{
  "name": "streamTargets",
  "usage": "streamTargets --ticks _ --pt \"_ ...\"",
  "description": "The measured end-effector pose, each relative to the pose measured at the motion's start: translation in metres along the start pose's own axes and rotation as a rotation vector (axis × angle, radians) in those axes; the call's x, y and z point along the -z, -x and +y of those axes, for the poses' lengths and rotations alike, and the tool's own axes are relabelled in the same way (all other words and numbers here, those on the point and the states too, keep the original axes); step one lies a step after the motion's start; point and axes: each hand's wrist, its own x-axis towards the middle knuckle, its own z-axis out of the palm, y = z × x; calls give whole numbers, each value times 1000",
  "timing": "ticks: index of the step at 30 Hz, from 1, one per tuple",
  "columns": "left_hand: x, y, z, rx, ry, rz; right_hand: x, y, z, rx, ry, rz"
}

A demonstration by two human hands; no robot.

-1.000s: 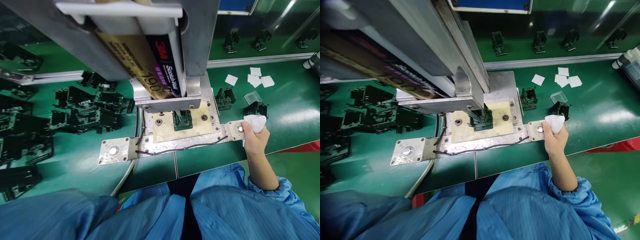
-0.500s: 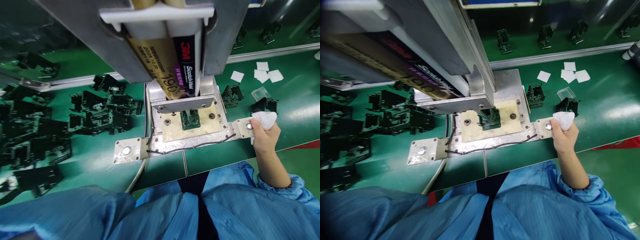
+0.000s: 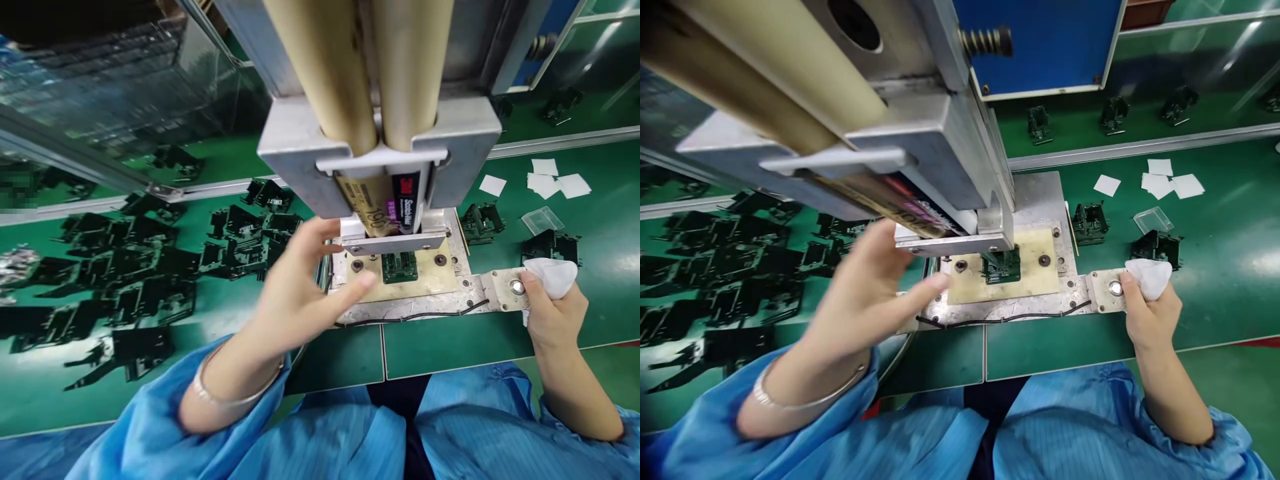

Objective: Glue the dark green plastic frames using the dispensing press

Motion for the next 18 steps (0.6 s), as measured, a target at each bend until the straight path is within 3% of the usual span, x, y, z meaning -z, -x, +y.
streamTargets --ticks 3,6,18 --pt "-25 -13 -12 42 128 -180 -1 -1 2 16 1 -11" --pt "-40 -21 -24 116 172 -240 0 -2 4 10 -5 -20" --pt "-32 -21 -25 224 52 -254 1 -3 0 -20 -19 -18"
